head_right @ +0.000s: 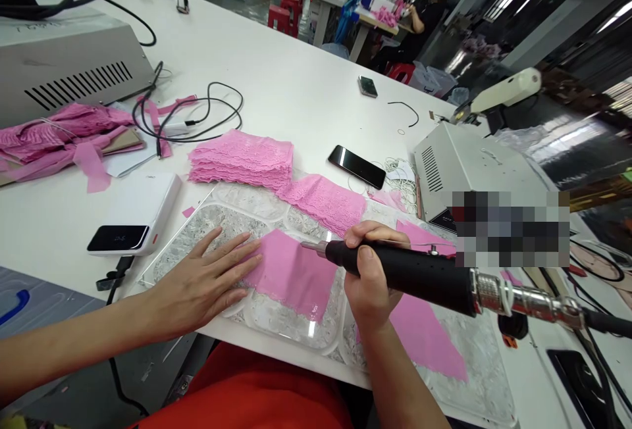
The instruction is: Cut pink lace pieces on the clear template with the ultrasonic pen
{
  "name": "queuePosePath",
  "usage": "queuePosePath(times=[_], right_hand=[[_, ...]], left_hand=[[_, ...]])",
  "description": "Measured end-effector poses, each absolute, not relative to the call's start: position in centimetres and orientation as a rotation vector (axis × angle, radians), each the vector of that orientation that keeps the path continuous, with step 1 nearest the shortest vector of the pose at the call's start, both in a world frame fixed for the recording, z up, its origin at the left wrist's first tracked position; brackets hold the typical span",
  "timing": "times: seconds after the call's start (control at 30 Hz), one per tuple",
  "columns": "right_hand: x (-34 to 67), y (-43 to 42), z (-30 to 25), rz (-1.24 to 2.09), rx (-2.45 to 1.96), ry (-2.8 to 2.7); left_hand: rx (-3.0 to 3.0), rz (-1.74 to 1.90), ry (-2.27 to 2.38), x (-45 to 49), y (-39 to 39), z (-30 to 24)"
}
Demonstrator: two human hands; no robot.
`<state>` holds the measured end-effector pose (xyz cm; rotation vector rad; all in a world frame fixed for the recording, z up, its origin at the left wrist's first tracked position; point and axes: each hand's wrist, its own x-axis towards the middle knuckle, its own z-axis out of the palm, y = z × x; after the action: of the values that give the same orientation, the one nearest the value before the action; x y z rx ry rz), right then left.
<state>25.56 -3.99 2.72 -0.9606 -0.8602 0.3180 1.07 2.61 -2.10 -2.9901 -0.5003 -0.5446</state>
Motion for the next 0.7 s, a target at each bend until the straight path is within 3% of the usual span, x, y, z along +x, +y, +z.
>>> queuePosePath(times=[0.7], right_hand=[[25.0,-3.4,2.3,0.339,-0.970,-0.869]], left_hand=[[-3.036,-0.571,-0.638,-0.2,1.6,-2.4]])
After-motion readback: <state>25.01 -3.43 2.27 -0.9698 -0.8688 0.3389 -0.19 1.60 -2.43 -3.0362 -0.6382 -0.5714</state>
